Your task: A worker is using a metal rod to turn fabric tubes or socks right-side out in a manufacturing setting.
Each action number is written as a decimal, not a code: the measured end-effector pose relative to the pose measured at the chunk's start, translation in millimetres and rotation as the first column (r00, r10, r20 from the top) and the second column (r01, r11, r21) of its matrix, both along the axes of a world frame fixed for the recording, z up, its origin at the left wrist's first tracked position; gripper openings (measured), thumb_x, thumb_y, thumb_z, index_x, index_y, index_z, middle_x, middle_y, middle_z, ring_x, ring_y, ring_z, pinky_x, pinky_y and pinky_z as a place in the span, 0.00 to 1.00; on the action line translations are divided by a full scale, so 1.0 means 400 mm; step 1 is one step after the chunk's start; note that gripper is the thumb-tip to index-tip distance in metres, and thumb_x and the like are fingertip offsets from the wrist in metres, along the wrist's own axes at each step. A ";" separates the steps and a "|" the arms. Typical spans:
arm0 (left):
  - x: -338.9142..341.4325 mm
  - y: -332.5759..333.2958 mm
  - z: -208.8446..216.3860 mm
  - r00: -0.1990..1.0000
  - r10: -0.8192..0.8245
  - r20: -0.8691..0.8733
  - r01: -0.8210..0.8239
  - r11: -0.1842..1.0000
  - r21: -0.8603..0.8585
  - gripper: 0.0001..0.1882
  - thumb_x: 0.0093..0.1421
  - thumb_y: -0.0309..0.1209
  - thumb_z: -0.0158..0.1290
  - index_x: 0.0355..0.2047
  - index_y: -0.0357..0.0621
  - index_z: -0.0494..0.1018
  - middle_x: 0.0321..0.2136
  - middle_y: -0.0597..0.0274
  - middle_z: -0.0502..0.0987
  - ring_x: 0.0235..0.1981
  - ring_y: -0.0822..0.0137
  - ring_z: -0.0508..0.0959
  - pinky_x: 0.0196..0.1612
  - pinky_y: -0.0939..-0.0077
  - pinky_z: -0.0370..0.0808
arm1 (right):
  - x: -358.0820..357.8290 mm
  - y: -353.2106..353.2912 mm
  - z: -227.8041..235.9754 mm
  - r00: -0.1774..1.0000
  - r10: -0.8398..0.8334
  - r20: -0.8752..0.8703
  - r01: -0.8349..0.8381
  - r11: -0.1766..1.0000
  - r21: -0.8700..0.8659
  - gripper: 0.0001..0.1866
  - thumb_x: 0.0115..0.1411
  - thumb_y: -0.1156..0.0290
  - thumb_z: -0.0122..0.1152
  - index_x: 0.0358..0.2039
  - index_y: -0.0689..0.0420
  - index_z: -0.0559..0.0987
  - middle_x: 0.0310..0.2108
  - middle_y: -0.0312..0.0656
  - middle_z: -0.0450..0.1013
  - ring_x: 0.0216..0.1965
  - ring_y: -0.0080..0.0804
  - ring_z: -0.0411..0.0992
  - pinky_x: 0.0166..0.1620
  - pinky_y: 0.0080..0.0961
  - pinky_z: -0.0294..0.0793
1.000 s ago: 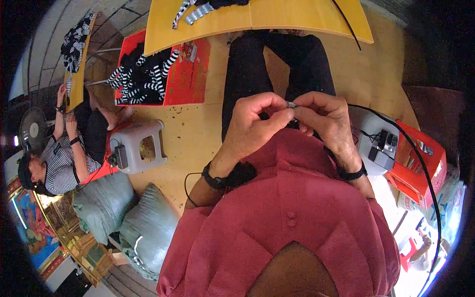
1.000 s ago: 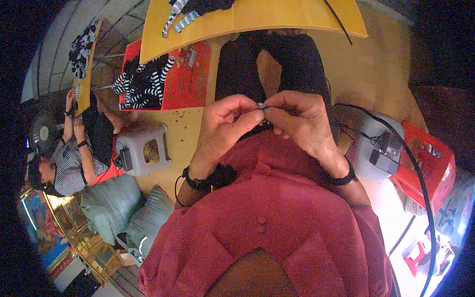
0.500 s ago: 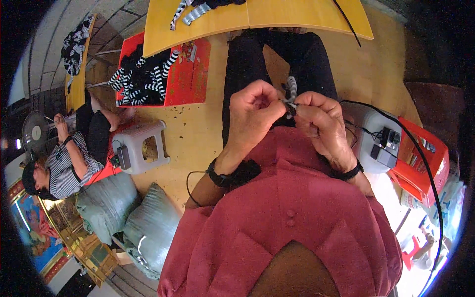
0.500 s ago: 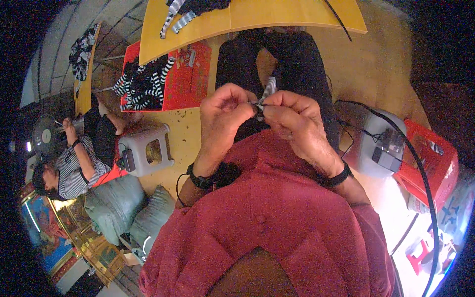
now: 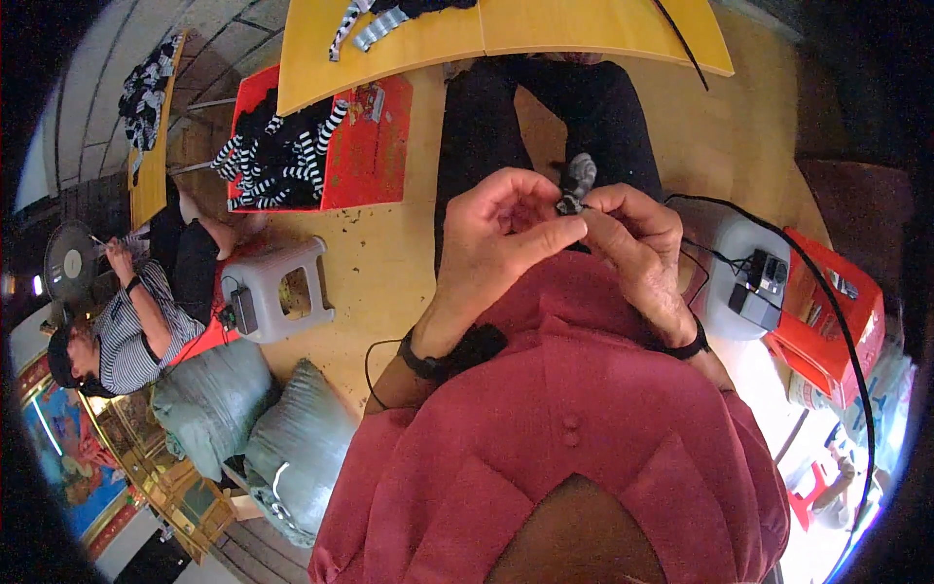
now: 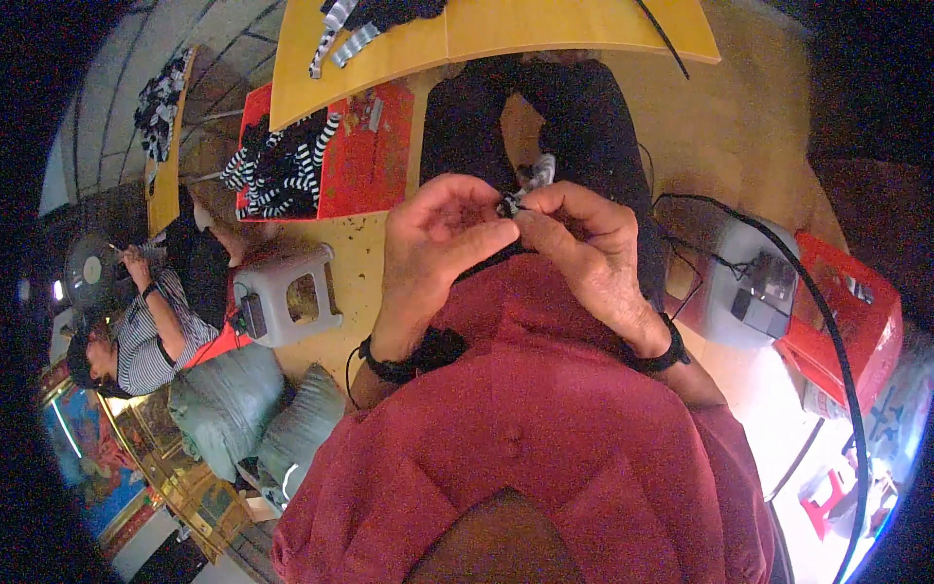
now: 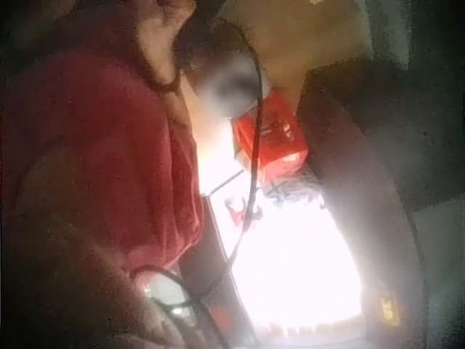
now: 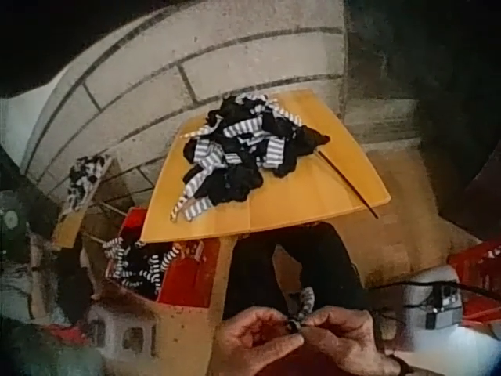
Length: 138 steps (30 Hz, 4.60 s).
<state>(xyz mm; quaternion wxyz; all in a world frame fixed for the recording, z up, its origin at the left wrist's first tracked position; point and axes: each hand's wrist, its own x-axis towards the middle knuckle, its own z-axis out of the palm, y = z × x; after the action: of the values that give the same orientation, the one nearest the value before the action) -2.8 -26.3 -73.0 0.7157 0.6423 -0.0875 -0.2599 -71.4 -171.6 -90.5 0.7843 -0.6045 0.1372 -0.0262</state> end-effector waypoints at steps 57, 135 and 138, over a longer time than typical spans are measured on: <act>0.014 -0.011 -0.034 1.000 0.021 -0.012 -0.022 0.997 -0.068 0.12 0.46 0.15 0.54 0.33 0.36 0.72 0.27 0.67 0.74 0.27 0.81 0.72 0.30 0.89 0.70 | 0.013 -0.011 0.006 0.987 0.033 -0.159 0.013 0.960 0.280 0.06 0.55 0.75 0.51 0.32 0.61 0.74 0.18 0.32 0.67 0.17 0.16 0.61 0.19 0.13 0.58; 0.058 0.005 -0.041 0.931 -0.203 -0.304 0.052 0.897 -0.439 0.12 0.46 0.15 0.54 0.33 0.37 0.68 0.26 0.58 0.75 0.20 0.70 0.75 0.21 0.80 0.72 | 0.020 0.010 0.012 0.973 -0.206 0.104 0.193 0.974 0.121 0.03 0.58 0.77 0.53 0.33 0.62 0.72 0.27 0.37 0.71 0.16 0.15 0.61 0.17 0.12 0.60; 0.043 0.005 -0.014 0.987 -0.080 -0.139 0.051 0.978 -0.200 0.12 0.45 0.15 0.56 0.32 0.36 0.71 0.26 0.58 0.76 0.23 0.73 0.75 0.25 0.83 0.73 | 0.014 0.011 0.020 0.976 -0.197 0.095 0.185 0.975 0.122 0.03 0.58 0.77 0.53 0.33 0.62 0.72 0.27 0.37 0.71 0.16 0.15 0.61 0.18 0.12 0.60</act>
<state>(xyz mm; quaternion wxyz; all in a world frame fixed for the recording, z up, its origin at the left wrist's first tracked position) 14.2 -24.5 -78.8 0.7710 0.5447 -0.0809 -0.3199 -65.6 -167.3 -82.5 0.8171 -0.5410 0.1542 -0.1261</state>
